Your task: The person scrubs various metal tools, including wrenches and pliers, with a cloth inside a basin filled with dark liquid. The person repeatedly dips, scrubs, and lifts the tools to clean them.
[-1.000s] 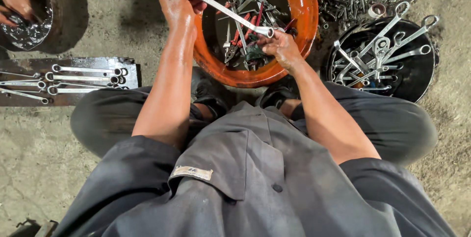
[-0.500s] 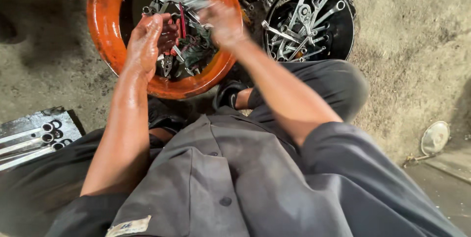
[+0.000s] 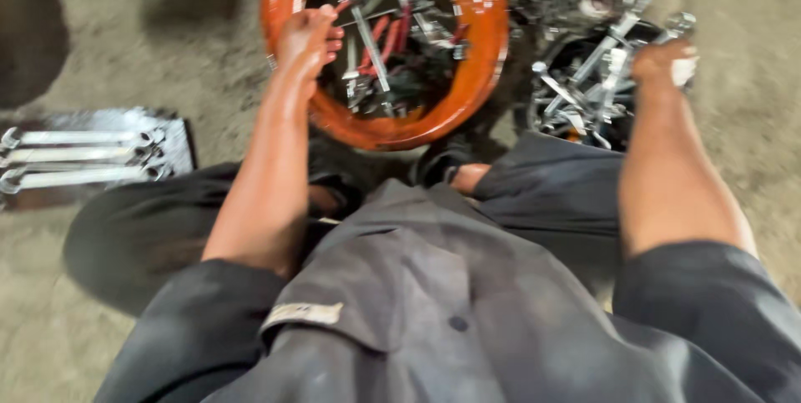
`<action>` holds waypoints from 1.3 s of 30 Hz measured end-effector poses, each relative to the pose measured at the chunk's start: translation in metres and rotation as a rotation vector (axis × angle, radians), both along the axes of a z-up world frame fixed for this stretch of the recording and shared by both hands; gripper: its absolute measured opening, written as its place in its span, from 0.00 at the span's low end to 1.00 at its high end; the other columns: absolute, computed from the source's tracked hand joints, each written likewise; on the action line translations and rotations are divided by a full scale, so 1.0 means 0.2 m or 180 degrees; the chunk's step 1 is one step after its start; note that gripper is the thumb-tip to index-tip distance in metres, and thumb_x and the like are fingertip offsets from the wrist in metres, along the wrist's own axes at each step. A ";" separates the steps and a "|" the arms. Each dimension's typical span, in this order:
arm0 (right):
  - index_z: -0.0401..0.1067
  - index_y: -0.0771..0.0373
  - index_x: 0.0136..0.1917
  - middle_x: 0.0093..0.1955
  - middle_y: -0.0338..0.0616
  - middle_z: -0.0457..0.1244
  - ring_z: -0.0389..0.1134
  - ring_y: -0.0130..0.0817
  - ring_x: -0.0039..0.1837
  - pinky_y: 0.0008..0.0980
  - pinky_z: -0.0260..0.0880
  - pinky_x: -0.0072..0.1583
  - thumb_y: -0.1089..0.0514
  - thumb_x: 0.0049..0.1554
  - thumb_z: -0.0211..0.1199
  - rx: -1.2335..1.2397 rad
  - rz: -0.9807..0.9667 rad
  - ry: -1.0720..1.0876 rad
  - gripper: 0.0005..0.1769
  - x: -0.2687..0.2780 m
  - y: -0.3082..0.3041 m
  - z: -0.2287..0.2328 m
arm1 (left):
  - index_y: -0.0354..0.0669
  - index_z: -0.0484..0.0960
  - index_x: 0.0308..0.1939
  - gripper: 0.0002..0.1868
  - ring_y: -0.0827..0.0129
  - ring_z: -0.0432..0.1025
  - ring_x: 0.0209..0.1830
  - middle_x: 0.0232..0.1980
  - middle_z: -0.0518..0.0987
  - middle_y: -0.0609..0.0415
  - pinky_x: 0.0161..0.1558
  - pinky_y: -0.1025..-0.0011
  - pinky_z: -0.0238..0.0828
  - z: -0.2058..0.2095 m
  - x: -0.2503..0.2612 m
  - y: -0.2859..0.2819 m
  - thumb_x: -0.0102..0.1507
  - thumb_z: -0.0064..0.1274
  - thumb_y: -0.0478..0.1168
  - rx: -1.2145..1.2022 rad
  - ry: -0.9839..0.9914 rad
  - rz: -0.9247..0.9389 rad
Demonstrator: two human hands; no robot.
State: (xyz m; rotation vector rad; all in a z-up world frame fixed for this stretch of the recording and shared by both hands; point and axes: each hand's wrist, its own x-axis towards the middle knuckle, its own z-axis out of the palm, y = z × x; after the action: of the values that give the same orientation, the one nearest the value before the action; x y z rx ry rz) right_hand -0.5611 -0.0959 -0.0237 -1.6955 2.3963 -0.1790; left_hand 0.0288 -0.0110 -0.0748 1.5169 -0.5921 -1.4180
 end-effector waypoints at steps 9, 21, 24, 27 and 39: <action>0.72 0.53 0.69 0.69 0.54 0.64 0.68 0.49 0.68 0.45 0.66 0.69 0.53 0.55 0.74 0.0887 0.2428 -0.0951 0.29 1.15 0.08 0.11 | 0.42 0.88 0.42 0.11 0.57 0.79 0.43 0.39 0.85 0.45 0.48 0.65 0.72 -0.33 -0.12 0.02 0.65 0.56 0.44 0.0555 -0.1988 -0.1012; 0.71 0.59 0.58 0.57 0.52 0.65 0.65 0.54 0.63 0.47 0.68 0.62 0.52 0.48 0.71 0.1541 0.2748 -0.0373 0.25 1.57 0.32 -0.27 | 0.38 0.84 0.49 0.20 0.49 0.80 0.46 0.42 0.85 0.42 0.50 0.60 0.75 -0.56 -0.35 -0.17 0.55 0.65 0.43 0.0107 -0.2120 -0.0473; 0.72 0.62 0.56 0.55 0.55 0.66 0.68 0.53 0.60 0.45 0.68 0.63 0.52 0.46 0.71 0.1589 0.2520 -0.1150 0.25 1.47 0.28 -0.24 | 0.43 0.87 0.43 0.17 0.50 0.80 0.46 0.42 0.85 0.43 0.51 0.60 0.75 -0.55 -0.40 -0.21 0.54 0.66 0.47 0.0624 -0.2068 -0.0536; 0.71 0.65 0.56 0.58 0.58 0.66 0.67 0.53 0.62 0.43 0.68 0.64 0.55 0.46 0.70 0.1117 0.2154 -0.1134 0.25 1.43 0.34 -0.18 | 0.43 0.89 0.39 0.17 0.47 0.80 0.47 0.43 0.84 0.40 0.51 0.57 0.77 -0.50 -0.40 -0.19 0.54 0.67 0.51 0.0753 -0.2189 -0.0509; 0.70 0.66 0.66 0.61 0.46 0.67 0.68 0.42 0.63 0.41 0.68 0.66 0.70 0.52 0.56 0.0887 -0.0168 -0.5287 0.27 1.31 0.35 0.12 | 0.35 0.83 0.44 0.14 0.49 0.79 0.43 0.44 0.84 0.40 0.47 0.56 0.76 -0.37 -0.48 -0.18 0.66 0.46 0.42 -0.0915 -0.1899 -0.0113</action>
State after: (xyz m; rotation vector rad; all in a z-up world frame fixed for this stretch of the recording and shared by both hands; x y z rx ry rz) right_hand -0.2990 -0.0252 -0.0007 -0.6731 1.0709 -0.8021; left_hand -0.0678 -0.0465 -0.1488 1.6906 -1.1344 -0.8403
